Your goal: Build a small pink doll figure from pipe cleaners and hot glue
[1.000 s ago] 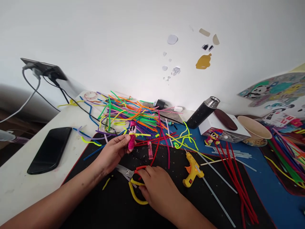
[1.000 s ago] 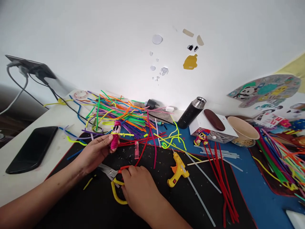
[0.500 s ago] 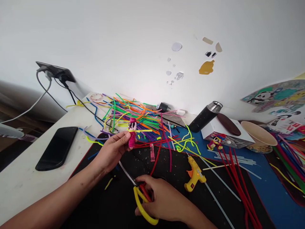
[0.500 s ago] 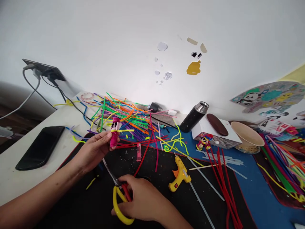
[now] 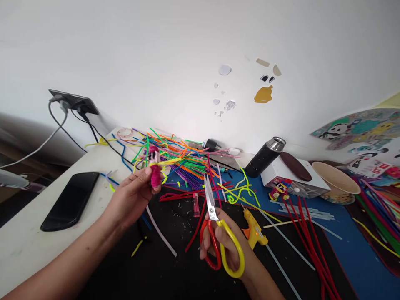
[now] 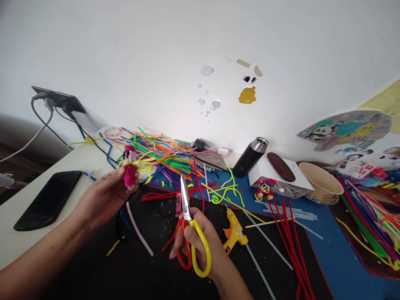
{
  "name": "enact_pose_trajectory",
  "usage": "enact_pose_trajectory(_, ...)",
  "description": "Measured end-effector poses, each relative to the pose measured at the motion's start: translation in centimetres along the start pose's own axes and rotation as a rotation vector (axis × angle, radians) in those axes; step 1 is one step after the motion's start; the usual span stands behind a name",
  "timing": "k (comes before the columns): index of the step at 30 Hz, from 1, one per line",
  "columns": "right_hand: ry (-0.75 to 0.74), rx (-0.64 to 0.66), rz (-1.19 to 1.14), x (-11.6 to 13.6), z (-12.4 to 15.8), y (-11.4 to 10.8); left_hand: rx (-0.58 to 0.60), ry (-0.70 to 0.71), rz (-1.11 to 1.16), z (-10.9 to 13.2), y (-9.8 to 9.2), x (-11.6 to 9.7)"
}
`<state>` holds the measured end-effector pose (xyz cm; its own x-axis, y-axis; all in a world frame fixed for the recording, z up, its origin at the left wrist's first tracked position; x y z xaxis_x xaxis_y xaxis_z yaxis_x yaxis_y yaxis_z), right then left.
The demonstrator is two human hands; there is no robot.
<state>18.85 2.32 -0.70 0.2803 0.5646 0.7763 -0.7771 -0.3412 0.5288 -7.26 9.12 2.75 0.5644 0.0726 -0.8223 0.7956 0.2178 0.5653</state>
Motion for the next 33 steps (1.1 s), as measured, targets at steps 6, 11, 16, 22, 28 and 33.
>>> enact_pose_trajectory(6,-0.074,-0.028,0.024,0.0,0.0,0.0,0.049,-0.088,-0.028,1.0,1.7,2.5)
enact_pose_trajectory(11,-0.056,0.036,0.024,-0.5,-0.1,-0.3,0.103,-0.084,-0.018,1.3,3.0,3.4)
enact_pose_trajectory(16,-0.053,-0.053,0.184,-0.5,-0.1,-0.2,0.134,-0.085,-0.057,1.7,3.9,3.9)
enact_pose_trajectory(22,-0.063,-0.196,0.398,-0.2,-0.3,0.5,0.136,-0.096,-0.105,2.6,4.9,4.6)
enact_pose_trajectory(28,-0.105,-0.278,0.608,0.0,-0.7,0.8,0.153,-0.172,-0.177,3.5,5.2,6.0)
enact_pose_trajectory(33,-0.122,-0.291,0.632,0.3,-0.9,1.0,0.182,-0.202,-0.198,4.0,5.2,6.6)
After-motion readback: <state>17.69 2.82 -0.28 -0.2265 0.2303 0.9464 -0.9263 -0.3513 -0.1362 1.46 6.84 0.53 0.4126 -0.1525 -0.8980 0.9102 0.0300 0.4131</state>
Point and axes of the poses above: each hand's wrist, its own z-axis away from the middle knuckle, its own y-axis out of the palm, x = y × z, the point moved 4 cm from there along -z, towards the middle knuckle, and after that the axes turned 9 degrees about y, right-handed, at the moved point
